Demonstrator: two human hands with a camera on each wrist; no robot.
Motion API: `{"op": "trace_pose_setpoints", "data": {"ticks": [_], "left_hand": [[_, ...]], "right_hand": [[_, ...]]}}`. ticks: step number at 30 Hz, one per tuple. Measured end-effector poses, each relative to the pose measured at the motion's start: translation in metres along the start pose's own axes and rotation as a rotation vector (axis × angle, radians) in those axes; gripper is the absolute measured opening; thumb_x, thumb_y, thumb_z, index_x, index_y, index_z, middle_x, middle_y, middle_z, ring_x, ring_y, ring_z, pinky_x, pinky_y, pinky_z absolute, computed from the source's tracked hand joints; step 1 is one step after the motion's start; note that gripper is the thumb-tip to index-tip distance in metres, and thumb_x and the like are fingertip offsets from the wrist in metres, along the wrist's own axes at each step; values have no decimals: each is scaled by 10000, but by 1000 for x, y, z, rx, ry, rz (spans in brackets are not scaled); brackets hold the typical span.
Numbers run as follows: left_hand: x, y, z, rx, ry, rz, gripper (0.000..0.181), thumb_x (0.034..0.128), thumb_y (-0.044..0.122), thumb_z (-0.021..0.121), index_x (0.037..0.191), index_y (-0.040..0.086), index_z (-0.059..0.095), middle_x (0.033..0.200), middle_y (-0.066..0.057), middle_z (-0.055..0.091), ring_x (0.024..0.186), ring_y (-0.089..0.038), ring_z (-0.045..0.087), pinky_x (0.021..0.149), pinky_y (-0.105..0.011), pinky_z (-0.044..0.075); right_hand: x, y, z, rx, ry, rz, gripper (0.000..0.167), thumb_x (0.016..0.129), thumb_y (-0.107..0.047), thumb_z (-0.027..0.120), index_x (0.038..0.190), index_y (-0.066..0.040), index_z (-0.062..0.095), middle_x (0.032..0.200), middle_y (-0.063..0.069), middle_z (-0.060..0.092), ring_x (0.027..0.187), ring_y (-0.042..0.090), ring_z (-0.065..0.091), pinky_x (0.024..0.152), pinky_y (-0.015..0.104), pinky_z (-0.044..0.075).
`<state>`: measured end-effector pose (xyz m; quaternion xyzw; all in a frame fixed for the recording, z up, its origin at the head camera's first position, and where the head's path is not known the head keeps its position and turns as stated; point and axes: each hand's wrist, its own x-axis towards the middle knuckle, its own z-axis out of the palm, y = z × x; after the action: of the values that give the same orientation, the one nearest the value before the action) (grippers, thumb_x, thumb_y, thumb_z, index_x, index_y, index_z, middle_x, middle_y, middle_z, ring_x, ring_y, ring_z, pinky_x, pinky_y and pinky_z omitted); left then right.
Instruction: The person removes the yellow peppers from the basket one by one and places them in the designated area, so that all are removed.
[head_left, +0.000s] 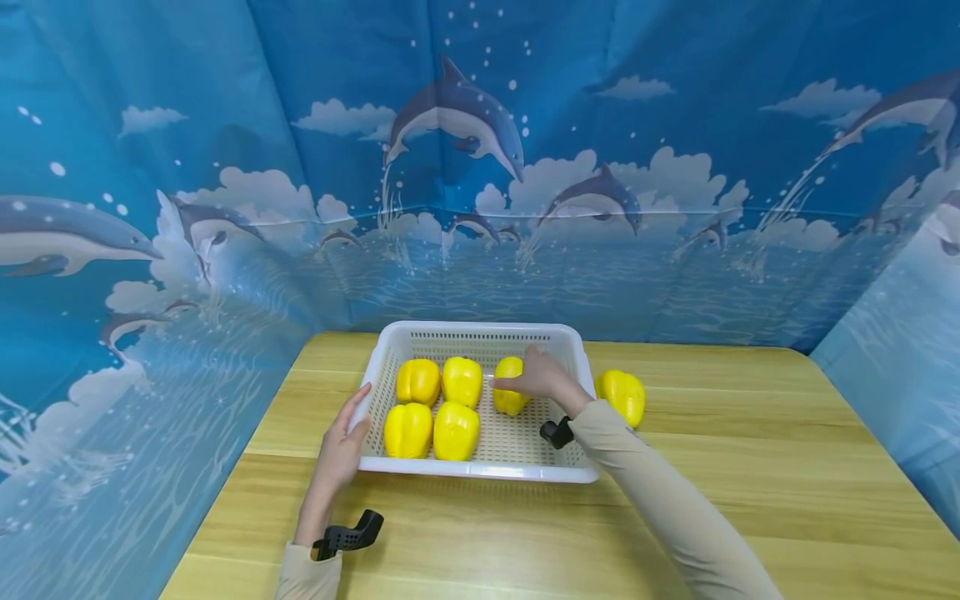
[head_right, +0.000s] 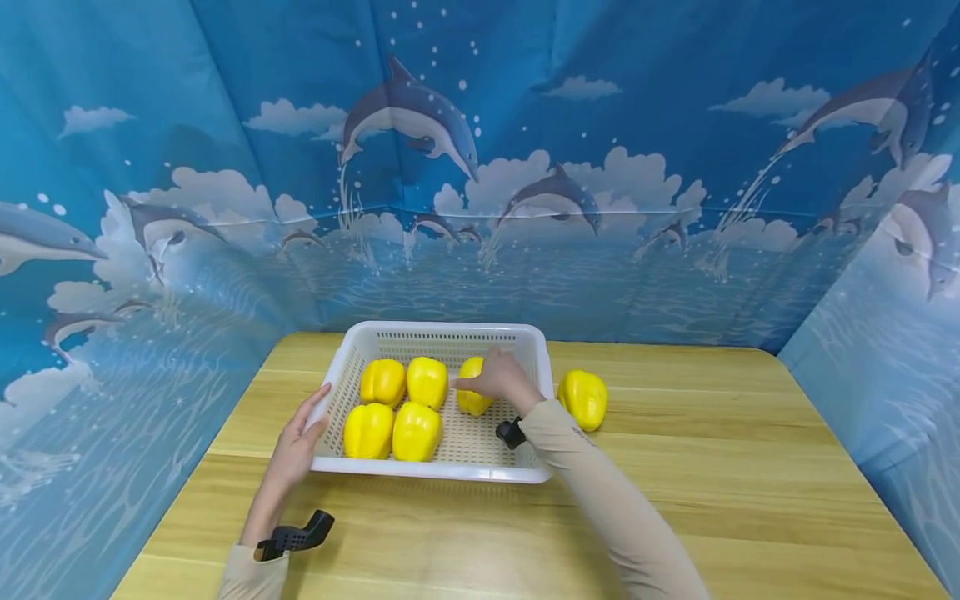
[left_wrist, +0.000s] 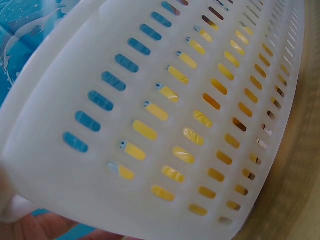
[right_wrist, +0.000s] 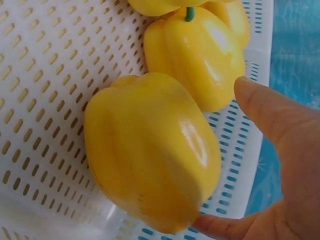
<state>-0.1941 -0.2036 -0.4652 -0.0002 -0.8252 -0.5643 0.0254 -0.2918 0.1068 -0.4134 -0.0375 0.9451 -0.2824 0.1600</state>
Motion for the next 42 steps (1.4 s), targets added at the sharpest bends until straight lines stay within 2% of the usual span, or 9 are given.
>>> {"op": "trace_pose_setpoints", "data": {"ticks": [6, 16, 28, 37, 42], "left_hand": [[0, 0, 0, -3, 3, -8, 495, 1017, 131, 386, 1485, 275, 316, 1520, -121, 274, 1323, -373, 337, 984, -596, 323], [-1, 0, 1, -2, 5, -16, 492, 1018, 143, 389, 1485, 282, 316, 1519, -120, 278, 1321, -369, 341, 986, -591, 328], [-2, -1, 0, 6, 7, -21, 494, 1017, 153, 394, 1486, 286, 315, 1523, -123, 269, 1317, -374, 345, 981, -602, 326], [-1, 0, 0, 4, 5, -26, 496, 1018, 147, 393, 1484, 298, 317, 1526, -115, 266, 1329, -364, 330, 997, -597, 300], [0, -1, 1, 2, 5, -27, 494, 1017, 143, 391, 1480, 300, 322, 1526, -108, 267, 1331, -357, 329, 1002, -590, 297]], "right_hand": [[1, -3, 4, -54, -13, 61, 1047, 845, -545, 620, 1470, 98, 81, 1420, 296, 354, 1253, 388, 415, 972, 496, 393], [4, -3, 12, -114, -5, 78, 1056, 851, -559, 601, 1460, 120, 69, 1402, 302, 374, 1251, 386, 419, 977, 481, 390], [9, -3, 16, -85, 2, 103, 1001, 878, -536, 576, 1463, 107, 82, 1431, 314, 314, 1261, 394, 398, 996, 483, 368], [20, 2, 21, -44, 40, 111, 985, 827, -563, 627, 1424, 95, 199, 1296, 281, 435, 1035, 327, 519, 849, 422, 445], [12, -2, 18, -26, 39, 110, 974, 839, -490, 654, 1439, 97, 161, 1302, 276, 436, 1061, 330, 507, 880, 440, 435]]}}
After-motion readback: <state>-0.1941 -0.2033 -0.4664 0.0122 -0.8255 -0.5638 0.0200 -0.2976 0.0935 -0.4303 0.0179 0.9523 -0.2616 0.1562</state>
